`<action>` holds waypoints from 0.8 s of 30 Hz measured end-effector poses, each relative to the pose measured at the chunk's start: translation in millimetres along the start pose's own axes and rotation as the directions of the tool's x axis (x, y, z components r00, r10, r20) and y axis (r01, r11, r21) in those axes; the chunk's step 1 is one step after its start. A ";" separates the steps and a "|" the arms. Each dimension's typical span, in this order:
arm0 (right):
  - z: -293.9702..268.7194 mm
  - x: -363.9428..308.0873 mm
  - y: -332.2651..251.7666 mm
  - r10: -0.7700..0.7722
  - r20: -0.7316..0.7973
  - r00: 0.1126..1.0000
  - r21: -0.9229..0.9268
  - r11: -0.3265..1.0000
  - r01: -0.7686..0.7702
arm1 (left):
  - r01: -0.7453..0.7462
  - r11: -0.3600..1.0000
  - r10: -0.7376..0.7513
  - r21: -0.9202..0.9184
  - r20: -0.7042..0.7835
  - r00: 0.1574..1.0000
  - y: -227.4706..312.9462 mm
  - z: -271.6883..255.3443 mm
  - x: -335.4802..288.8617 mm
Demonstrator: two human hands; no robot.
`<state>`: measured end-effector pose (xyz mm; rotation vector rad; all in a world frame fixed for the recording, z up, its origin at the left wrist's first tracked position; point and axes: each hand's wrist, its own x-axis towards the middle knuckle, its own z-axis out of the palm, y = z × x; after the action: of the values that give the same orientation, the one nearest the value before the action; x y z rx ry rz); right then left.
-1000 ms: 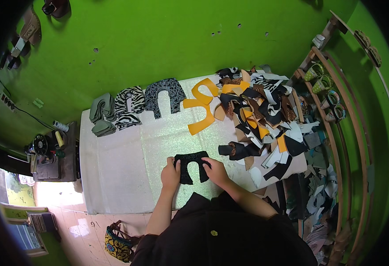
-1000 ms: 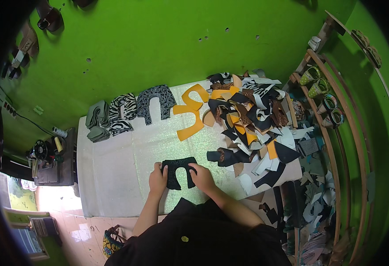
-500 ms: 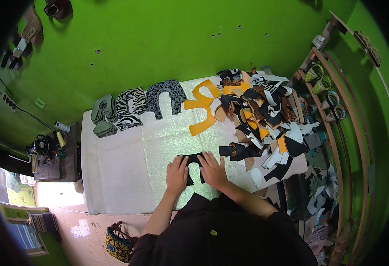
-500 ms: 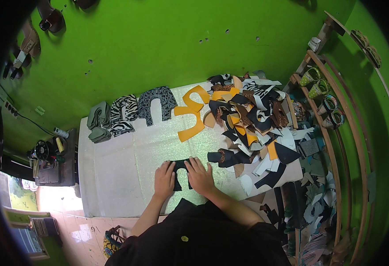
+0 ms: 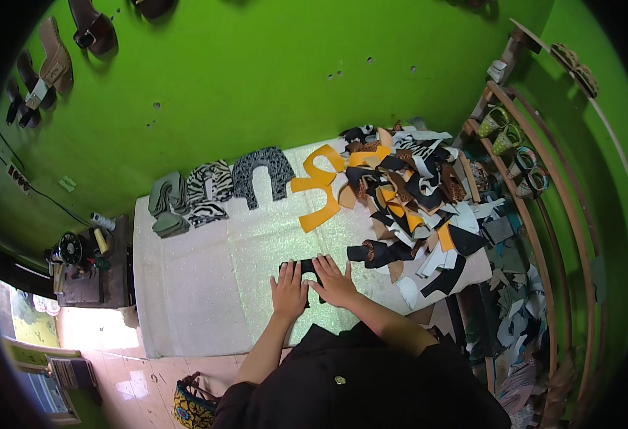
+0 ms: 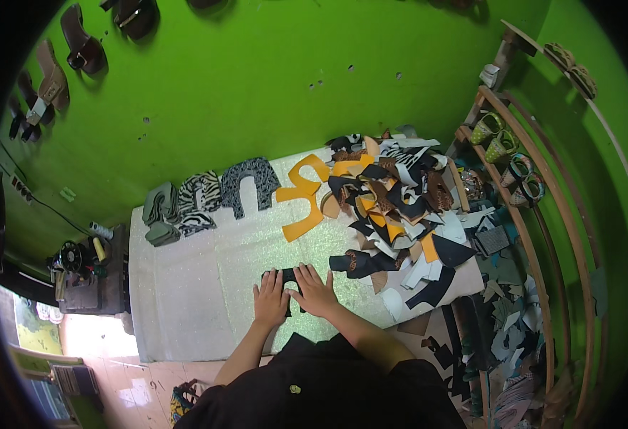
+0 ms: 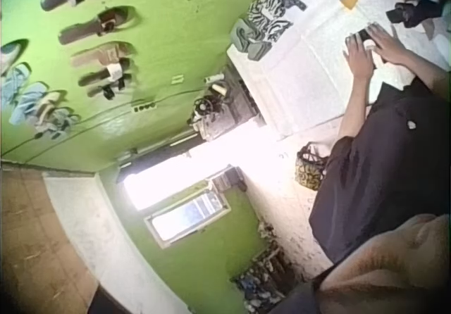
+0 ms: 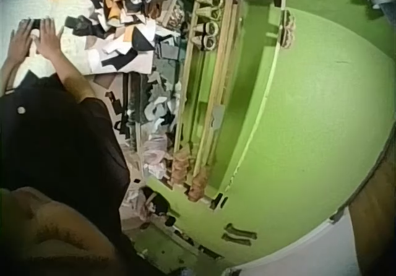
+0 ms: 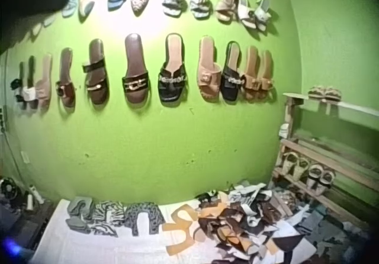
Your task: Sorting and inspecting various fabric and patterned shoe upper components on a work table.
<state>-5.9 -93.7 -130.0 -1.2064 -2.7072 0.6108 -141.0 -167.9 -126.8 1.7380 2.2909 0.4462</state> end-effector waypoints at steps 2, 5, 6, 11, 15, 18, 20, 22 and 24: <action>-15.7 -2.3 -1.3 0.027 0.060 0.998 0.144 0.989 -0.036 | 0.053 0.995 -0.050 -0.080 0.044 0.998 1.6 -4.5 0.0; -43.5 -15.3 -7.2 -0.056 -0.135 0.989 0.238 0.967 0.088 | 0.079 0.977 -0.076 -0.200 0.023 0.997 6.6 -16.9 3.3; -57.2 -21.0 -10.4 -0.030 -0.211 0.977 0.272 0.958 0.088 | 0.036 0.973 -0.044 -0.227 -0.029 0.999 15.2 -27.1 3.2; -78.2 -41.2 14.0 -0.007 -0.380 0.925 0.312 0.940 0.135 | -0.072 0.917 -0.006 -0.392 -0.195 0.981 49.1 -51.9 8.7; -111.2 -55.5 33.7 0.039 -0.432 0.901 0.358 0.925 0.132 | -0.132 0.882 0.004 -0.452 -0.273 0.962 75.3 -53.9 13.8; -141.8 -62.8 55.1 0.074 -0.562 0.824 0.333 0.932 0.144 | -0.186 0.867 0.034 -0.463 -0.318 0.947 97.9 -50.1 20.7; -159.7 -65.5 78.9 0.101 -0.607 0.788 0.304 0.946 0.112 | -0.222 0.866 0.061 -0.449 -0.347 0.936 114.4 -49.1 28.5; -185.5 -68.0 101.5 0.124 -0.631 0.765 0.259 0.964 0.057 | -0.273 0.863 0.088 -0.425 -0.405 0.910 132.2 -50.2 35.0; -210.0 -68.8 130.1 0.171 -0.643 0.747 0.189 0.980 -0.061 | -0.287 0.864 0.098 -0.414 -0.421 0.902 151.3 -49.3 44.6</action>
<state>185.5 0.0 12.7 -1.2540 -1.9642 0.3100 -35.8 -92.2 -24.3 1.7408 1.9857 1.3747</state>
